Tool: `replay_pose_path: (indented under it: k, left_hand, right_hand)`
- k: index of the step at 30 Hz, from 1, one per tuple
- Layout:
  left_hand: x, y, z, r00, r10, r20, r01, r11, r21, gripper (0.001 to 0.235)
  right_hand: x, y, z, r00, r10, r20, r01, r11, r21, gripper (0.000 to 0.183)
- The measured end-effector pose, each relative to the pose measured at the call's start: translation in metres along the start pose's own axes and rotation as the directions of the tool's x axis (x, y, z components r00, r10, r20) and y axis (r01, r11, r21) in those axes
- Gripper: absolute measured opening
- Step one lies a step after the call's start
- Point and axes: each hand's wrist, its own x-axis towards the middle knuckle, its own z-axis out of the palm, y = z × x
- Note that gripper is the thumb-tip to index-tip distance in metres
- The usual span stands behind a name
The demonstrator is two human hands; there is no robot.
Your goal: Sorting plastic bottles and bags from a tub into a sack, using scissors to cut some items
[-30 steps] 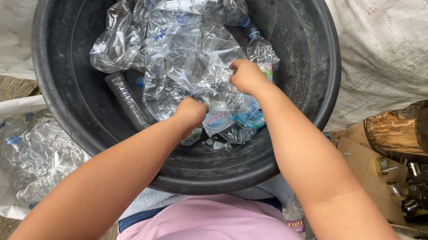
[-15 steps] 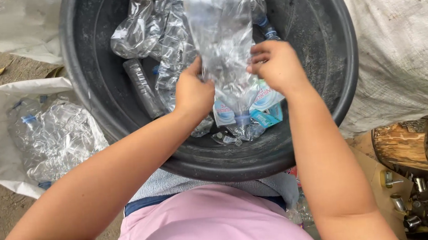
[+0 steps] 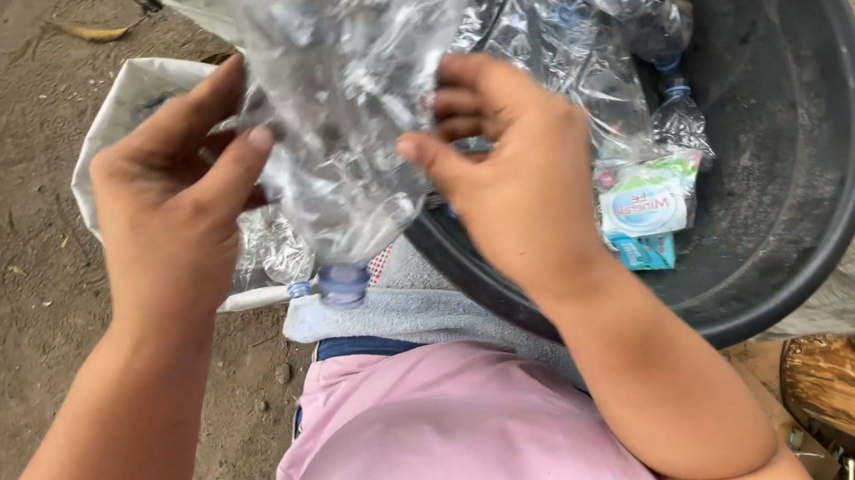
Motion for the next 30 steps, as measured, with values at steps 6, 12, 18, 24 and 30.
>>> replay_pose_path:
  k: [6, 12, 18, 24, 30]
  left_hand:
    - [-0.063, -0.121, -0.099, 0.903, -0.321, -0.287, 0.305, 0.947, -0.099, 0.044]
    - [-0.081, -0.228, -0.127, 0.76, -0.516, -0.396, 0.486, 0.855, -0.181, 0.044]
    - [-0.08, -0.365, -0.143, 0.691, -0.637, -0.341, 0.714, 0.674, 0.187, 0.058]
    - [-0.079, -0.3, -0.105, 0.733, -0.614, -0.293, 0.677, 0.7, 0.227, 0.055]
    - [-0.069, -0.251, -0.092, 0.792, -0.563, -0.236, 0.597, 0.795, 0.106, 0.053]
  right_hand:
    - [-0.026, 0.023, 0.143, 0.867, 0.331, 0.374, -0.345, 0.938, -0.029, 0.051]
    - [-0.04, 0.085, 0.244, 0.772, 0.368, 0.519, -0.342, 0.928, -0.149, 0.059]
    - [-0.041, 0.173, 0.248, 0.759, 0.469, 0.453, -0.258, 0.854, -0.452, 0.069]
    - [-0.033, 0.135, 0.238, 0.739, 0.493, 0.459, -0.327, 0.858, -0.396, 0.067]
    - [-0.03, 0.077, 0.209, 0.726, 0.47, 0.502, -0.371, 0.882, -0.291, 0.066]
